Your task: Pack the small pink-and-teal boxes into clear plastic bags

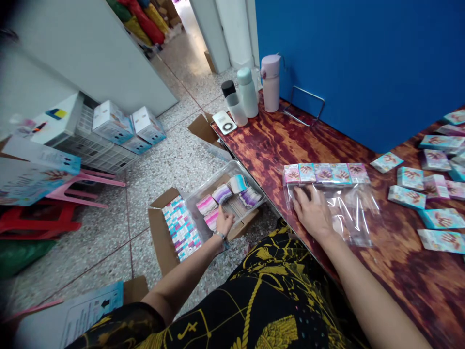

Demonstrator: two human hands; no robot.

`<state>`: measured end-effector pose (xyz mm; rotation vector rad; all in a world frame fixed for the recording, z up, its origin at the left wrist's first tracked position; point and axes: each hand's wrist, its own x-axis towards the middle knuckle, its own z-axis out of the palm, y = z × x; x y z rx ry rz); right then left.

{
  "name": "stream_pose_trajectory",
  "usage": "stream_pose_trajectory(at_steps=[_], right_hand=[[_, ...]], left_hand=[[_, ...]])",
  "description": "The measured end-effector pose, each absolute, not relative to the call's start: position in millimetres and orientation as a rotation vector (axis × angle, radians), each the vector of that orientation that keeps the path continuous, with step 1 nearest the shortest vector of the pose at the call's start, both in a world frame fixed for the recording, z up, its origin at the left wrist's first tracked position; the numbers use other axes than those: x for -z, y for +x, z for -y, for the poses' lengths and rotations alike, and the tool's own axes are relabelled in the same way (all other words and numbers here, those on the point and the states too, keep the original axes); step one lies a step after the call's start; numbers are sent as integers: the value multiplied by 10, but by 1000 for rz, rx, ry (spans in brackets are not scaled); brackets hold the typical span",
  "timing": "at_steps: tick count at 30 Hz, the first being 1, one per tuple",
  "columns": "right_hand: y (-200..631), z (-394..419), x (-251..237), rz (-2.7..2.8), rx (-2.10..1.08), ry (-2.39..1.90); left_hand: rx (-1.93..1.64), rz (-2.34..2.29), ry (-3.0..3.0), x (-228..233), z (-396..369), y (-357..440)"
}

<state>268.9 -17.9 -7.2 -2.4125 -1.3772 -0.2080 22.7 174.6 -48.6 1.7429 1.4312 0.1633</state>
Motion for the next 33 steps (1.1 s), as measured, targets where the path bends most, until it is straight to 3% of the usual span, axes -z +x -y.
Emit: stream_pose_trajectory(at_steps=[4, 10, 13, 22, 33], right_hand=[[2658, 202, 13, 1398, 175, -2393], [2621, 381, 11, 1477, 220, -2414], [2685, 519, 95, 1457, 270, -2456], [2904, 692, -28, 1406, 167, -2524], [3035, 502, 121, 1599, 102, -2283]], left_hand=[[-239, -1064, 1889, 253, -1325, 481], [-572, 191, 2308, -246, -661, 903], [-549, 462, 2418, -395, -474, 1147], [-274, 494, 2993, -420, -321, 1499], [-21, 337, 3122, -300, -313, 1419]])
